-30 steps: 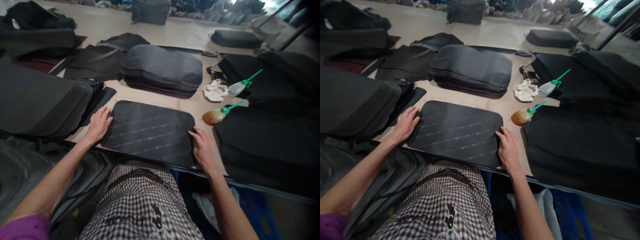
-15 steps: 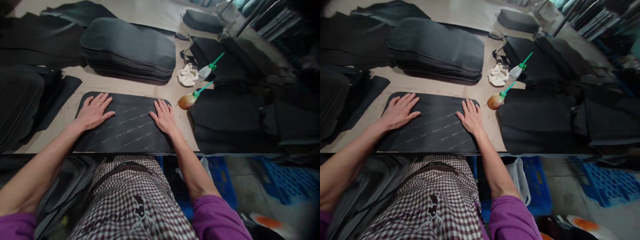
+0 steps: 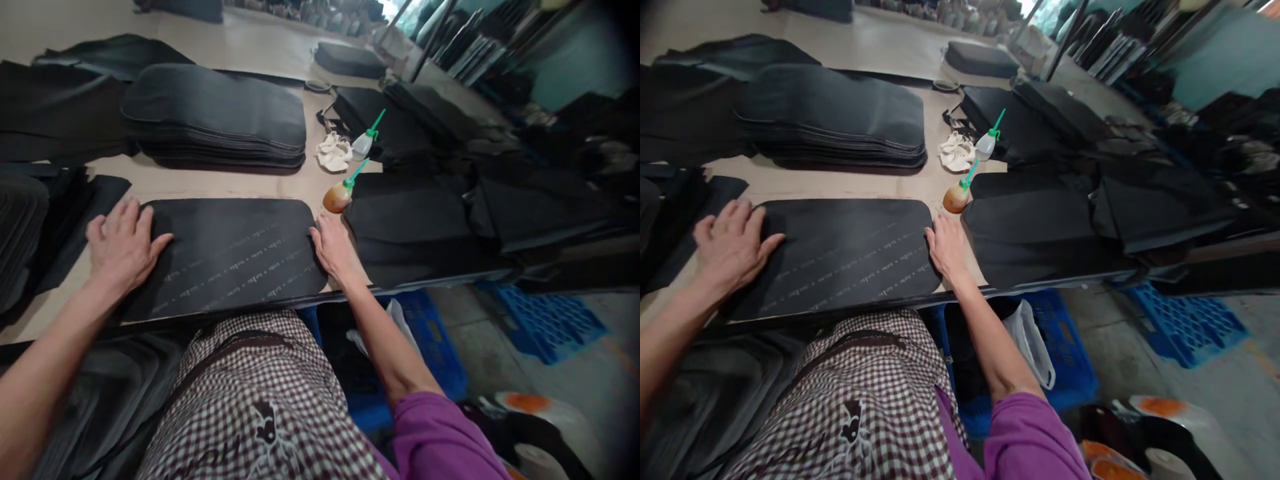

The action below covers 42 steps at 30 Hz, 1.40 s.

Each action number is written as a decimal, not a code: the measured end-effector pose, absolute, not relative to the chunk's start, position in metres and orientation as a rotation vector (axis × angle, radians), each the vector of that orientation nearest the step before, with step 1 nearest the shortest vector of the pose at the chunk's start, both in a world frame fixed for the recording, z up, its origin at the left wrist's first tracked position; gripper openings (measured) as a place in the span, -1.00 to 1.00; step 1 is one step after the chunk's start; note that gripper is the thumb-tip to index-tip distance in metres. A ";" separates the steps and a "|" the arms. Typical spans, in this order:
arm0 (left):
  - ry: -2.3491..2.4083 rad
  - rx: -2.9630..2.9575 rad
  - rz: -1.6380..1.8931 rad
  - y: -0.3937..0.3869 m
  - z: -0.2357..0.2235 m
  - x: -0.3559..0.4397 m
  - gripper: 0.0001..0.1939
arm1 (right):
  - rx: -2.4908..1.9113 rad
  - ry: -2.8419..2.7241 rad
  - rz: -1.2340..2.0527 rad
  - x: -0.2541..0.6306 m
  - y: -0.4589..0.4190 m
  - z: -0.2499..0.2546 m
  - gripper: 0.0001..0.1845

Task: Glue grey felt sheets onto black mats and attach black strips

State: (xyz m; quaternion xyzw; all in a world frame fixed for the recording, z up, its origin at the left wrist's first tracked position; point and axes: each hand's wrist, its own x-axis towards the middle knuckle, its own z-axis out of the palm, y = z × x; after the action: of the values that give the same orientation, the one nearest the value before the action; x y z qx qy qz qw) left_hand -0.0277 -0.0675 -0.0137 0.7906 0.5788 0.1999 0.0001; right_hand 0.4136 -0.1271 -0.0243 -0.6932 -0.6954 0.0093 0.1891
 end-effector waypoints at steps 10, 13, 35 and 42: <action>1.201 2.585 0.567 -0.046 0.008 0.092 -0.57 | -1.309 -2.285 0.135 0.361 -0.212 0.003 -0.68; 1.139 2.608 0.557 -0.014 0.006 0.123 -0.59 | -1.305 -2.275 0.201 0.358 -0.225 -0.006 -0.67; 1.040 2.831 0.467 0.040 -0.013 0.163 -0.68 | -1.420 -2.153 0.349 0.361 -0.222 -0.015 -0.67; 1.080 2.774 0.342 0.049 -0.002 0.169 -0.59 | -1.419 -2.141 0.335 0.361 -0.221 -0.015 -0.67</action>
State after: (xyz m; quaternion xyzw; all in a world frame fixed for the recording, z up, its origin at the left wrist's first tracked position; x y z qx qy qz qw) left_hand 0.1690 0.0485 -0.0016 0.9233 0.3596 0.1139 0.0724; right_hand 0.3607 -0.2211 -0.0149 -0.5272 -0.7953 0.1246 0.2722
